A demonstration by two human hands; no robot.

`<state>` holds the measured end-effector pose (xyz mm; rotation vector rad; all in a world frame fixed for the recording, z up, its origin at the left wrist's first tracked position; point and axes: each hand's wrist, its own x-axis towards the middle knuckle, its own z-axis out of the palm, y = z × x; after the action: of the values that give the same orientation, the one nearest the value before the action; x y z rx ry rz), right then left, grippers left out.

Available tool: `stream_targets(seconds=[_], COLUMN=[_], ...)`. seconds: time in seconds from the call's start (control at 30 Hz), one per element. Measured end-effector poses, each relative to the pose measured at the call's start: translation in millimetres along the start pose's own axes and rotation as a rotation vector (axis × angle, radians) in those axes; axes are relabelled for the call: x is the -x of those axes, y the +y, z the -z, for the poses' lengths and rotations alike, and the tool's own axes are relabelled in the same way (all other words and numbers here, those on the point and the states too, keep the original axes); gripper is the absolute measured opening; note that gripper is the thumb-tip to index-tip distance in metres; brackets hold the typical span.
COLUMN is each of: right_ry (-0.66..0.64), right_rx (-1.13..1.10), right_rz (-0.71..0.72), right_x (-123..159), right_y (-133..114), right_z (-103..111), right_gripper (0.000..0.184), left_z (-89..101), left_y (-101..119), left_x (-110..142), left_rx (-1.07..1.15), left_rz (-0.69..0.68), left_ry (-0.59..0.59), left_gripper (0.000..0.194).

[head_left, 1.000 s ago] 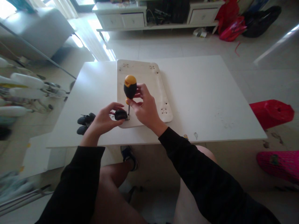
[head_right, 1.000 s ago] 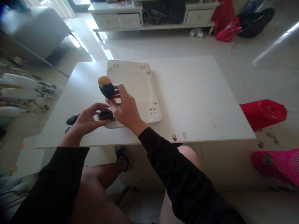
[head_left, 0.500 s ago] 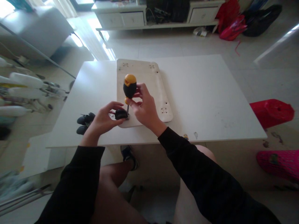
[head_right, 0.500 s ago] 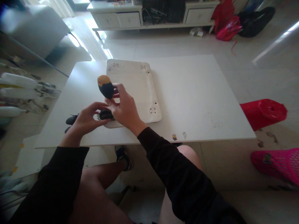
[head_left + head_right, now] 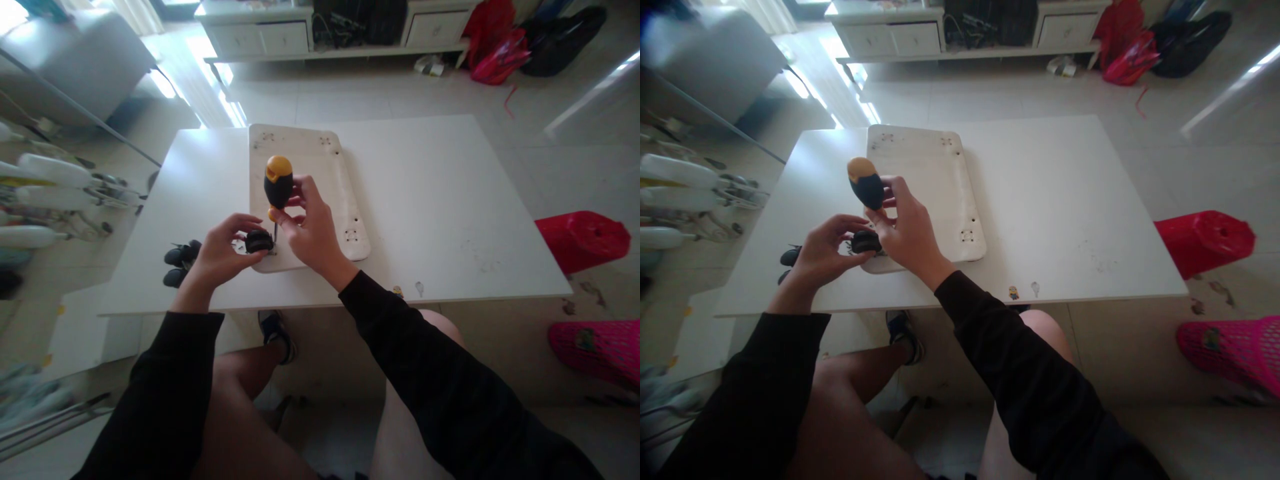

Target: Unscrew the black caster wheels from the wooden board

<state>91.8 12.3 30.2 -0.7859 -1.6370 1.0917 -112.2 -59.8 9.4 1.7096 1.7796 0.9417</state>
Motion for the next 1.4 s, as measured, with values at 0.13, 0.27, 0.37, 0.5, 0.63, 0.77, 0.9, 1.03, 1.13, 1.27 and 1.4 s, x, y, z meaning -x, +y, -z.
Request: stream_targets(seconds=[0.13,0.27,0.37,0.5,0.63,0.77,0.9,1.03,1.13,1.27,1.4], right_ry=[0.004,0.001,-0.008,-0.033,-0.031,-0.021,0.004,-0.007,-0.012,-0.003,0.000], right_rx=[-0.027,-0.077,-0.073,-0.054,-0.071,-0.092,-0.089,-0.123,-0.143,-0.126,-0.108], right_rz=[-0.013,0.005,-0.002,-0.020,-0.019,-0.003,-0.005,-0.005,-0.007,-0.005,0.003], right_x=[-0.2,-0.6,-0.7,-0.8,-0.3,-0.2,-0.7,0.0,0.8,1.0,1.2], right_y=[-0.9,-0.8,-0.4,0.3,1.1,0.4,-0.6,-0.3,0.4,0.8,0.4], right_z=[0.4,0.5,0.4,-0.9,-2.2,-1.0,1.1,1.3,1.0,0.8,0.6], right_gripper=[0.036,0.036,0.036,0.035,0.034,0.034,0.037,0.036,0.034,0.035,0.035], left_z=[0.6,2.0,3.0,3.9,4.3,4.5,4.3,4.3,4.4,4.4,4.3], left_y=[0.2,0.1,1.7,6.3,8.8,7.5,6.0,4.7,2.9,3.5,7.7], left_x=[0.0,0.2,0.3,0.3,0.1,-0.2,0.1,0.5,0.7,0.6,0.1], left_rx=[0.002,-0.021,-0.042,-0.056,-0.076,-0.079,-0.086,-0.084,-0.087,-0.084,-0.077], left_rz=[0.003,0.016,0.032,0.051,0.065,0.062,0.050,0.042,0.044,0.050,0.054], left_ry=[-0.001,-0.035,-0.064,-0.083,-0.101,-0.101,-0.092,-0.090,-0.094,-0.096,-0.095], left_gripper=[0.055,0.057,0.056,0.056,0.054,0.055,0.056,0.056,0.056,0.058,0.056])
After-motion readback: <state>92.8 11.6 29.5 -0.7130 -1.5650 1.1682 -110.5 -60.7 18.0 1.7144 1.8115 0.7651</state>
